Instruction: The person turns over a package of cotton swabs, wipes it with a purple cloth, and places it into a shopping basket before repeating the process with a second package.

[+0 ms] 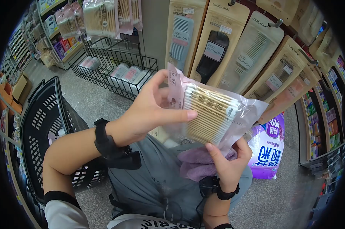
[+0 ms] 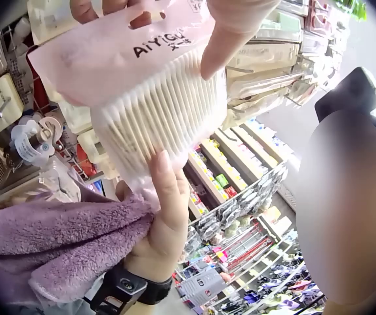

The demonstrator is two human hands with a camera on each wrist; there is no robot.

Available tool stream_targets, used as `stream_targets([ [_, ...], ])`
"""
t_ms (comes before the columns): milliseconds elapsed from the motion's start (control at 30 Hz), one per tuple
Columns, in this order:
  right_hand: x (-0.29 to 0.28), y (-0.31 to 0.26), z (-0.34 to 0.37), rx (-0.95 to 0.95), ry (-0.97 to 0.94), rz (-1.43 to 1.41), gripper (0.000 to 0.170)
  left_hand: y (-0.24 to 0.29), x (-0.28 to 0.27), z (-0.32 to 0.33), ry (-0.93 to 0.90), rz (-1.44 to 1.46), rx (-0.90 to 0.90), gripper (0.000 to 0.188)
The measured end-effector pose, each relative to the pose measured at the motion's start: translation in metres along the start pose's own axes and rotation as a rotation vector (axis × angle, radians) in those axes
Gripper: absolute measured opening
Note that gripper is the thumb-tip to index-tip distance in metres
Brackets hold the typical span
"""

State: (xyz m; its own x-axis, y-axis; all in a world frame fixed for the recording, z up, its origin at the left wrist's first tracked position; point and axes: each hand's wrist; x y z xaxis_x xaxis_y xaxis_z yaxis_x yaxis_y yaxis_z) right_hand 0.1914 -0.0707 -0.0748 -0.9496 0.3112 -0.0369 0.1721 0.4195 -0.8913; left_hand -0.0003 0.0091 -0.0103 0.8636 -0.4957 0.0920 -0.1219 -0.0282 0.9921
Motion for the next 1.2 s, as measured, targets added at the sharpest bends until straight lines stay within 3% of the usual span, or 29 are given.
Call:
stream_targets([
  [167,-0.005,0.007,-0.002,-0.101,-0.013,0.123,0.029,-0.005,0.001,-0.001,-0.032,-0.064,0.063,0.073],
  [367,-0.001,-0.005,0.003,-0.141,-0.049,0.192,0.028,-0.016,-0.010,-0.007,-0.274,-0.147,-0.055,0.058],
  [733,0.001,-0.012,-0.001,-0.185,-0.098,0.097,0.045,-0.014,-0.010,-0.005,-0.246,-0.110,-0.107,0.051],
  [1200,0.001,-0.010,0.004,-0.169,-0.035,0.168,0.030,-0.022,-0.010,-0.006,-0.283,-0.150,-0.095,0.050],
])
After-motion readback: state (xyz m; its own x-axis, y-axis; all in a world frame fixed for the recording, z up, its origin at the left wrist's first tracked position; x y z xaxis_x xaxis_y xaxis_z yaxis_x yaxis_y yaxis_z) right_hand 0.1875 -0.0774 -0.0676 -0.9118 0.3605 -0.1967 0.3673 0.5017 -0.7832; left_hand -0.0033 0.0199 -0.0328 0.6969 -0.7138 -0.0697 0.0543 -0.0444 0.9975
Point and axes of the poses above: each hand's wrist, its own z-axis away from the middle knuckle, its own x-axis out of the palm, y = z × x, and after that the axes turned 6 degrees about -z, right-handed
